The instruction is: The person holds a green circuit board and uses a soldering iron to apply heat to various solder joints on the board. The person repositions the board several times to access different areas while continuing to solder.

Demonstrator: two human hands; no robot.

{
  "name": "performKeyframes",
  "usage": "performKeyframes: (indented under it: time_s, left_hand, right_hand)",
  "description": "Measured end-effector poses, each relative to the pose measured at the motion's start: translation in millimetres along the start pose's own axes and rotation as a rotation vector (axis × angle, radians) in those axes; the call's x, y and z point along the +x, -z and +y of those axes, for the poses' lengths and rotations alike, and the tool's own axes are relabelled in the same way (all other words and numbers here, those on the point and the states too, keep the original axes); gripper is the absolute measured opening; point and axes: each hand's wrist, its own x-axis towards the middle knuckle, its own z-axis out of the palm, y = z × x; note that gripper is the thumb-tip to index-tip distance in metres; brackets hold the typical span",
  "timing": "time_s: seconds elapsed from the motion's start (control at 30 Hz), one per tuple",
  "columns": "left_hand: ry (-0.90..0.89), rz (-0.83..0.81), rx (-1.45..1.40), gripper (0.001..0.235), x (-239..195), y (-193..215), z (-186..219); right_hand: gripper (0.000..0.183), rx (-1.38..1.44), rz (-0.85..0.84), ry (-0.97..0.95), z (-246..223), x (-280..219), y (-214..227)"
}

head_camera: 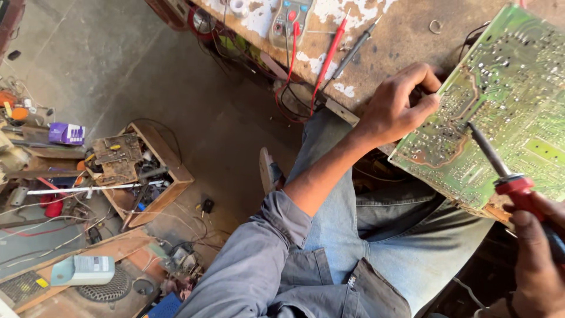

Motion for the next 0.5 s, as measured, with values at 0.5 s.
performKeyframes:
  time_s: [0.5]
  left_hand:
    - [0.021, 0.002, 0.036, 0.014, 0, 1, -3]
  right_hand:
    - [0.019, 0.063, 0.067, 0.061, -45, 2, -26]
